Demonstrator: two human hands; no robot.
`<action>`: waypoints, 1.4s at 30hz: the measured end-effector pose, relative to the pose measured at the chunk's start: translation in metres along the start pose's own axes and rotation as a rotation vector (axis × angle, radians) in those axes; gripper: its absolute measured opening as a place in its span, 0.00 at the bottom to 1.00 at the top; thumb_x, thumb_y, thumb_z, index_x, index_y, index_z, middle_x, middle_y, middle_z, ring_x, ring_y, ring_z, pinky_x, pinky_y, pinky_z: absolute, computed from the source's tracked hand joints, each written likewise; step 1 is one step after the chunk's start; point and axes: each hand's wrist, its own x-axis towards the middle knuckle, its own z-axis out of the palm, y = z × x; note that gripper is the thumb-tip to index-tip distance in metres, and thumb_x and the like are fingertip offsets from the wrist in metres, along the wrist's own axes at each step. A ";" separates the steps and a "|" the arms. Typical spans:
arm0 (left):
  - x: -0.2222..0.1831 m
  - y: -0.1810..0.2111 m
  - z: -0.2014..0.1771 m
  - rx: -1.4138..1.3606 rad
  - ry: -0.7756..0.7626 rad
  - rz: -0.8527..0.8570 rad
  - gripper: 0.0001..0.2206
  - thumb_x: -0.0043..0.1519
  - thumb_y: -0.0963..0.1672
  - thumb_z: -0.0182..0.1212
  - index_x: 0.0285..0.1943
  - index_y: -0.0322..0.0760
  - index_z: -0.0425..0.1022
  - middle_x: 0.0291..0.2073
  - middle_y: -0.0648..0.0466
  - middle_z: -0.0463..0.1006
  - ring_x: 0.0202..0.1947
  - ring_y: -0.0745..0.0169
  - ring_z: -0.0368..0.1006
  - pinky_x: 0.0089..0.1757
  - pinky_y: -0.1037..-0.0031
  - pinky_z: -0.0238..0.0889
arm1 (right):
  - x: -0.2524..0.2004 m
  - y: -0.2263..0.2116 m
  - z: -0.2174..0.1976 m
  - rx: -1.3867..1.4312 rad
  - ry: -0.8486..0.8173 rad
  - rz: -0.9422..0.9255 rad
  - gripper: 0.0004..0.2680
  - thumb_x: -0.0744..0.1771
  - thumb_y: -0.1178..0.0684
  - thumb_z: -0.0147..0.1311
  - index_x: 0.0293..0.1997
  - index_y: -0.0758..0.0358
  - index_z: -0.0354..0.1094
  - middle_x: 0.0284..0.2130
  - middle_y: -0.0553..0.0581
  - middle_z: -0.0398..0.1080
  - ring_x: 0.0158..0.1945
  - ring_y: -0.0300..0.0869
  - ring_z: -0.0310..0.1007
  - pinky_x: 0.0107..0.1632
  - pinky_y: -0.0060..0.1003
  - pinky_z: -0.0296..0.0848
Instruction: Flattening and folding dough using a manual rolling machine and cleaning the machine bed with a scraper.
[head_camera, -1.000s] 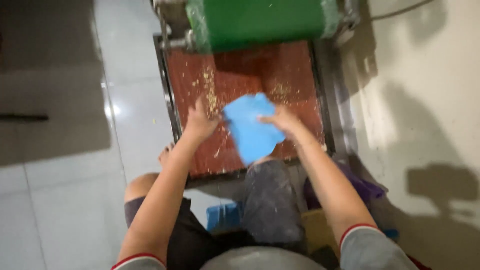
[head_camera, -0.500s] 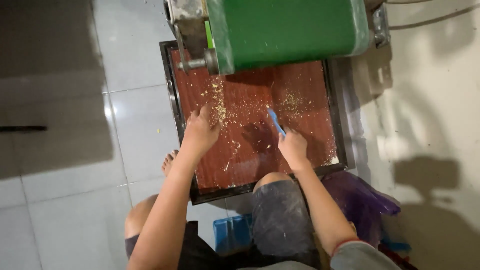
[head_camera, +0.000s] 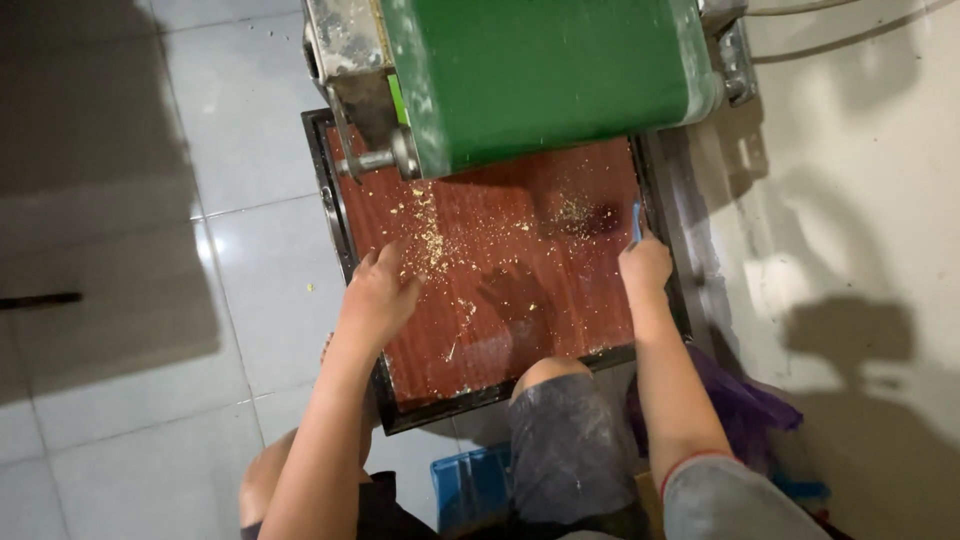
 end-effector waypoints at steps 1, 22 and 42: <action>0.002 -0.003 0.002 0.030 -0.002 -0.007 0.26 0.60 0.50 0.65 0.69 0.45 0.69 0.51 0.33 0.74 0.56 0.23 0.71 0.53 0.45 0.68 | 0.011 0.006 0.015 0.003 -0.004 -0.012 0.10 0.66 0.49 0.50 0.37 0.63 0.75 0.24 0.65 0.75 0.34 0.61 0.81 0.36 0.53 0.79; -0.013 -0.011 -0.014 0.163 -0.041 -0.071 0.20 0.62 0.50 0.63 0.58 0.38 0.72 0.47 0.36 0.76 0.51 0.27 0.75 0.48 0.44 0.72 | 0.070 -0.086 -0.036 -0.193 -0.170 -0.171 0.13 0.64 0.55 0.50 0.52 0.62 0.74 0.40 0.66 0.78 0.48 0.58 0.79 0.50 0.50 0.77; -0.026 -0.023 -0.033 0.317 0.007 -0.069 0.23 0.63 0.49 0.61 0.66 0.37 0.69 0.49 0.39 0.77 0.54 0.36 0.76 0.50 0.54 0.71 | -0.070 -0.216 -0.050 -0.664 0.203 -1.225 0.18 0.65 0.59 0.50 0.64 0.55 0.64 0.37 0.53 0.74 0.33 0.42 0.80 0.39 0.32 0.78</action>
